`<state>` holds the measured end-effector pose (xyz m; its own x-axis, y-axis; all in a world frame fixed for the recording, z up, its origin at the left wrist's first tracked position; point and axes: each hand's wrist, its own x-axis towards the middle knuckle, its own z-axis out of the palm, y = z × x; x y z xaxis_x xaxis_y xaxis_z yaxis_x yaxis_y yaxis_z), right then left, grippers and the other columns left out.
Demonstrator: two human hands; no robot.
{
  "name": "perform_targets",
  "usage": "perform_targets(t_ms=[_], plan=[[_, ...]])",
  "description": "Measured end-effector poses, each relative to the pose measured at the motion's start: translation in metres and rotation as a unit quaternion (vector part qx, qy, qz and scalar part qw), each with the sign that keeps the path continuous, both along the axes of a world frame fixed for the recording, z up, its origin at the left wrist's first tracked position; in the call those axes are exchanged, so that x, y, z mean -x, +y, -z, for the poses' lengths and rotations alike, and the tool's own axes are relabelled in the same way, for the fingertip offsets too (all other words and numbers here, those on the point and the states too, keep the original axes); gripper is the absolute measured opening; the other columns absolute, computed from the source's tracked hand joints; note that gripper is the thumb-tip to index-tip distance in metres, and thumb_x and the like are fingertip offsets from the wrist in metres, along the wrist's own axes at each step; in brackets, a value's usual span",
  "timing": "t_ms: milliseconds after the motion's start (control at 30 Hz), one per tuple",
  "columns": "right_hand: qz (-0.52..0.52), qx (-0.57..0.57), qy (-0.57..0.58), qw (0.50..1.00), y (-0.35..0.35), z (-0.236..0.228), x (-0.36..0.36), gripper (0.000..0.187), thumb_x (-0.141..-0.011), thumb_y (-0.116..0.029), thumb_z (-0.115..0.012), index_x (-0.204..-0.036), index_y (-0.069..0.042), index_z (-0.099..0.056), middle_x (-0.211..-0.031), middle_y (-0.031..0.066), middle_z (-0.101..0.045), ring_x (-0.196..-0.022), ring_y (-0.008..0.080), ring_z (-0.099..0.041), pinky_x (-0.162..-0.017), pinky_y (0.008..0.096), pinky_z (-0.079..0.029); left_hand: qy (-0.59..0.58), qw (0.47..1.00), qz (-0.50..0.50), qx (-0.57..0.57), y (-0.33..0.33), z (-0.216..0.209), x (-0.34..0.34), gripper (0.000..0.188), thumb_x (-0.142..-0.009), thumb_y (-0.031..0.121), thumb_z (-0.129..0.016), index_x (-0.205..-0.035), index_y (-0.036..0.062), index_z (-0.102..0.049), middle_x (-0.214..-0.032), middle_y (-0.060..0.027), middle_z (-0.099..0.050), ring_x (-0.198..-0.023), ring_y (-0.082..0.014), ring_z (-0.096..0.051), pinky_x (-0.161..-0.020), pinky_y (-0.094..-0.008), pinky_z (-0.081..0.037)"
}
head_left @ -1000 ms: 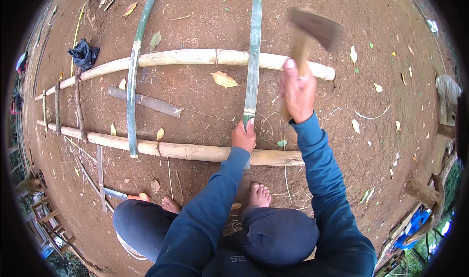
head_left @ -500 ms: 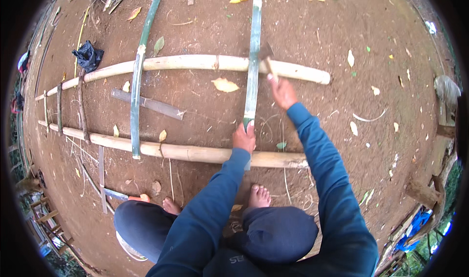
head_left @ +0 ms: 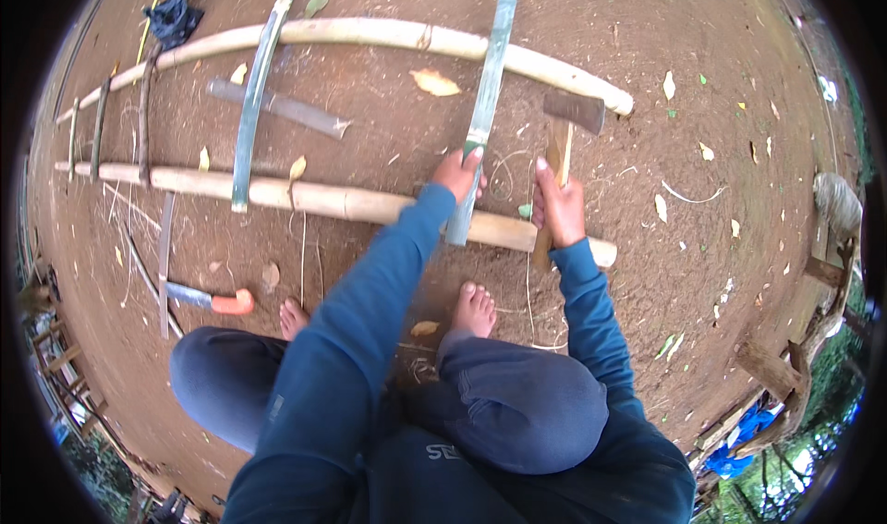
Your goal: The person assembles a bamboo structure by placing bamboo poles on the ground and securing them with nails. They use a hammer to drive nails into the joints and occasionally reach into a bucket to retrieve more nails.
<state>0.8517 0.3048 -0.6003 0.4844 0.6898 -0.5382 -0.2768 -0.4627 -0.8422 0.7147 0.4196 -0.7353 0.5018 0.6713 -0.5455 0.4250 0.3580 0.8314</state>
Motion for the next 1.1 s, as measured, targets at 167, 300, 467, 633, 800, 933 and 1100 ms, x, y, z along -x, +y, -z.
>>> perform_targets(t_ms=[167, 300, 467, 633, 800, 933, 1100], plan=[[0.042, 0.049, -0.022, 0.998, -0.070, 0.023, 0.035, 0.027, -0.087, -0.029, -0.063, -0.076, -0.008, -0.048, -0.049, -0.0043, -0.039, -0.035, 0.0053, -0.037, -0.031, 0.0229, -0.030, 0.209, 0.847, 0.370, -0.319, 0.077, -0.101, 0.061, 0.053, -0.092, 0.047, -0.045, -0.118, 0.0027, -0.053, -0.113, -0.0210, -0.059, -0.104, -0.0335, -0.057, -0.090, -0.0434, -0.044], [0.003, -0.009, -0.097, 0.995, -0.044, 0.037, 0.075, 0.024, -0.087, -0.027, -0.064, -0.084, -0.006, -0.053, -0.050, -0.0041, -0.040, -0.035, 0.0060, -0.037, -0.032, 0.0228, -0.030, 0.311, 0.803, 0.340, -0.378, 0.140, -0.212, 0.219, 0.043, -0.090, 0.035, -0.054, -0.119, 0.0037, -0.054, -0.106, -0.0167, -0.062, -0.095, -0.0296, -0.061, -0.083, -0.0400, -0.048], [-0.078, -0.001, -0.344, 0.936, -0.032, 0.095, 0.077, 0.049, -0.080, -0.036, -0.069, -0.102, 0.003, -0.050, -0.078, 0.0104, -0.049, -0.061, 0.0185, -0.048, -0.056, 0.0307, -0.039, 0.288, 0.869, 0.083, -0.393, 0.067, -0.335, 0.388, 0.032, -0.092, 0.027, -0.054, -0.108, 0.0006, -0.058, -0.096, -0.0111, -0.064, -0.085, -0.0185, -0.060, -0.073, -0.0305, -0.048], [-0.103, 0.062, -0.377, 0.918, -0.041, 0.118, 0.062, 0.077, -0.074, -0.043, -0.073, -0.120, 0.013, -0.046, -0.107, 0.0252, -0.060, -0.089, 0.0313, -0.060, -0.082, 0.0395, -0.048, 0.414, 0.790, -0.237, -0.385, -0.056, -0.376, 0.536, 0.030, -0.092, 0.026, -0.055, -0.103, -0.0015, -0.061, -0.078, -0.0058, -0.062, -0.068, -0.0110, -0.055, -0.065, -0.0266, -0.047], [-0.180, 0.088, -0.388, 0.900, -0.029, 0.083, 0.082, 0.074, -0.079, -0.043, -0.069, -0.123, 0.011, -0.044, -0.107, 0.0260, -0.059, -0.090, 0.0338, -0.060, -0.081, 0.0411, -0.047, 0.301, 0.828, -0.440, -0.175, -0.186, -0.310, 0.632, 0.016, -0.089, 0.019, -0.060, -0.093, 0.0039, -0.063, -0.074, -0.0020, -0.062, -0.059, -0.0073, -0.054, -0.052, -0.0218, -0.047], [-0.206, 0.132, -0.411, 0.878, -0.020, 0.078, 0.072, 0.072, -0.081, -0.043, -0.066, -0.126, 0.008, -0.043, -0.106, 0.0257, -0.060, -0.092, 0.0354, -0.060, -0.081, 0.0411, -0.047, 0.466, 0.834, -0.259, -0.144, -0.188, -0.207, 0.646, 0.017, -0.079, 0.016, -0.066, -0.093, 0.0057, -0.068, -0.081, -0.0115, -0.068, -0.074, -0.0213, -0.066, -0.068, -0.0318, -0.052], [-0.239, 0.162, -0.438, 0.851, -0.014, 0.071, 0.080, 0.071, -0.081, -0.047, -0.064, -0.122, 0.008, -0.046, -0.102, 0.0257, -0.060, -0.092, 0.0349, -0.060, -0.080, 0.0410, -0.046, 0.605, 0.781, -0.157, 0.006, -0.183, -0.103, 0.679, 0.019, -0.075, 0.015, -0.064, -0.091, 0.0073, -0.069, -0.089, -0.0174, -0.066, -0.086, -0.0330, -0.064, -0.080, -0.0396, -0.051]])
